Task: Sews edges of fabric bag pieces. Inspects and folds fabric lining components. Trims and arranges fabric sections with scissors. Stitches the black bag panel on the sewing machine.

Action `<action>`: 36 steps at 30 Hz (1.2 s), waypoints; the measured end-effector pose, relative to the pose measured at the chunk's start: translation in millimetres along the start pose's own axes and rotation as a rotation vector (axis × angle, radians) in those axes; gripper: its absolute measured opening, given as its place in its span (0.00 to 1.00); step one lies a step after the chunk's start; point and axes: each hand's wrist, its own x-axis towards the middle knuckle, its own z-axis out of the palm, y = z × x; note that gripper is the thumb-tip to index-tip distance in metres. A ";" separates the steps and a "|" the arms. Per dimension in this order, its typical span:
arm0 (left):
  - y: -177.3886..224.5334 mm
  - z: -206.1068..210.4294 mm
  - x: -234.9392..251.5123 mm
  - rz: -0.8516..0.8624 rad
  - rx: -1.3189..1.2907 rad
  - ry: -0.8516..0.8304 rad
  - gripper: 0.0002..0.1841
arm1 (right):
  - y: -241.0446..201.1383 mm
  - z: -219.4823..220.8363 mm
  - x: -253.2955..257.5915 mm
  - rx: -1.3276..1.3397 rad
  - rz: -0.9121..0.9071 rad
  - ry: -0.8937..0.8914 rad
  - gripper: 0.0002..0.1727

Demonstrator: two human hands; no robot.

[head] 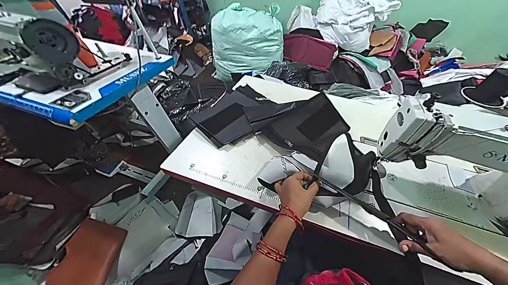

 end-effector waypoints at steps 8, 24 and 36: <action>-3.8 -12.0 -0.4 0.129 -0.136 0.040 0.22 | 14.7 16.1 -30.2 0.144 -0.049 0.086 0.39; 37.6 -89.6 101.8 0.138 -0.200 -0.401 0.38 | 95.1 43.5 -154.9 0.228 0.501 0.533 0.29; 54.4 -88.4 91.3 0.038 0.425 -0.222 0.16 | 84.3 -5.1 -87.5 -0.058 0.800 0.626 0.34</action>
